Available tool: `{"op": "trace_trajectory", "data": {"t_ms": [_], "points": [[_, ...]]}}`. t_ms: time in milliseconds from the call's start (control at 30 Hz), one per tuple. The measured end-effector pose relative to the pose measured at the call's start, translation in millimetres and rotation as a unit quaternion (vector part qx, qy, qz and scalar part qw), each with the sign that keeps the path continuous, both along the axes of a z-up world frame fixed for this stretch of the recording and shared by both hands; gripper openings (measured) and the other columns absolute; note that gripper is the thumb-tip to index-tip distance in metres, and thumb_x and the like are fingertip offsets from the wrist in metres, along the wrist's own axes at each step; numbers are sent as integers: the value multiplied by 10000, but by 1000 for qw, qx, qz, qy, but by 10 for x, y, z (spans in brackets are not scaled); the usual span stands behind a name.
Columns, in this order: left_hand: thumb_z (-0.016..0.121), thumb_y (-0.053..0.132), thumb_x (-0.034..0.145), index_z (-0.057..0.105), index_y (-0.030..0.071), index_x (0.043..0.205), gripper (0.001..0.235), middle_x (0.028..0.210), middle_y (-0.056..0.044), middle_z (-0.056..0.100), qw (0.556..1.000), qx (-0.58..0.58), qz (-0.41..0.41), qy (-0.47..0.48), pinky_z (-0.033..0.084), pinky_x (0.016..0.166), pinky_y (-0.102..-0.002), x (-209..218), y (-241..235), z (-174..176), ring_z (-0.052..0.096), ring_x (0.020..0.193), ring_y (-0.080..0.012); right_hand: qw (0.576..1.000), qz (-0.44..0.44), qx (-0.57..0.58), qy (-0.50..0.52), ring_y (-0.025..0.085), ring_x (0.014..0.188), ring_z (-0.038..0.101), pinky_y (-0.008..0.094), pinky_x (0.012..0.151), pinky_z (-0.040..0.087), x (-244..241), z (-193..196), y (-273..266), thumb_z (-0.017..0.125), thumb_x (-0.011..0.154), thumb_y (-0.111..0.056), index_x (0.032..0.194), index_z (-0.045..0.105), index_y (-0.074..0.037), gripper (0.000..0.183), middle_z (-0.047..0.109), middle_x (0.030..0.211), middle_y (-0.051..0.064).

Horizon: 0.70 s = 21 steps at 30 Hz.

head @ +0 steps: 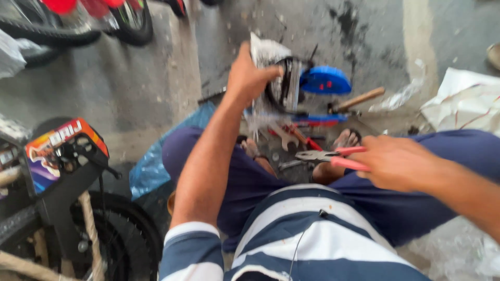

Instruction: The person sits on the floor and assembles a blue plastic bicycle seat onto a black metal frame. They use a red screwdriver to tighten screws and then wrap the frame with bubble wrap using pliers.

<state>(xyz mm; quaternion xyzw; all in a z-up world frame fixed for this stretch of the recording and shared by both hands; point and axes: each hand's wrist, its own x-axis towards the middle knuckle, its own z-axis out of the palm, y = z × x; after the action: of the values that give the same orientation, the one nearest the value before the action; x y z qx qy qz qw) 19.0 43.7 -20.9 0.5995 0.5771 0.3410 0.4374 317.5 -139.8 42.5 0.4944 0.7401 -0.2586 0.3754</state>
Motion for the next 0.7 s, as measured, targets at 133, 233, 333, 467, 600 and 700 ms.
{"op": "trace_trajectory", "data": {"t_ms": [133, 233, 333, 467, 600, 700], "points": [[929, 247, 680, 561, 19, 1273, 734, 1082, -140, 775, 1000, 25, 7, -17, 579, 865, -356, -28, 79, -198, 755, 974, -247, 996, 63, -29, 61, 305, 1119, 682, 453, 897, 565, -355, -1160, -113, 536, 970, -409, 1458, 528, -252, 513, 687, 1253, 114], [931, 211, 730, 603, 7, 1249, 647, 1083, -115, 775, 998, 11, -6, -55, 599, 864, -351, -26, 142, -264, 750, 960, -225, 991, 119, -50, 45, 297, 1086, 714, 463, 898, 574, -608, -2093, -94, 533, 998, -424, 1395, 605, -229, 449, 740, 1206, 92], [932, 169, 751, 587, -14, 1232, 620, 1081, -108, 757, 996, -25, -4, -86, 612, 868, -345, -33, 156, -303, 743, 943, -215, 996, 60, -59, 7, 341, 1211, 636, 551, 945, 533, -692, -2863, -147, 632, 928, -365, 1349, 652, -271, 432, 596, 1393, 93], [888, 88, 778, 561, -27, 1281, 611, 1137, -130, 731, 983, -12, -38, -182, 609, 909, -344, -107, 287, -183, 739, 979, -220, 992, -10, 94, 87, 370, 1232, 610, 505, 876, 558, -700, -3322, -267, 574, 981, -393, 1299, 689, -217, 381, 582, 1381, 191], [890, 95, 775, 545, -5, 1253, 598, 1123, -117, 737, 990, -31, -17, -136, 612, 895, -327, -97, 368, -89, 741, 977, -190, 996, 60, -24, 67, 346, 1243, 573, 511, 947, 502, -695, -3298, -136, 616, 922, -304, 1237, 700, -245, 331, 484, 1442, 208], [897, 103, 779, 547, 5, 1248, 594, 1127, -106, 747, 990, -41, -24, -133, 605, 919, -324, -75, 416, -93, 738, 1003, -181, 979, -71, -10, 190, 334, 1182, 657, 482, 957, 547, -819, -3285, 169, 556, 1014, -343, 1295, 645, -106, 379, 691, 1269, 153]]}}
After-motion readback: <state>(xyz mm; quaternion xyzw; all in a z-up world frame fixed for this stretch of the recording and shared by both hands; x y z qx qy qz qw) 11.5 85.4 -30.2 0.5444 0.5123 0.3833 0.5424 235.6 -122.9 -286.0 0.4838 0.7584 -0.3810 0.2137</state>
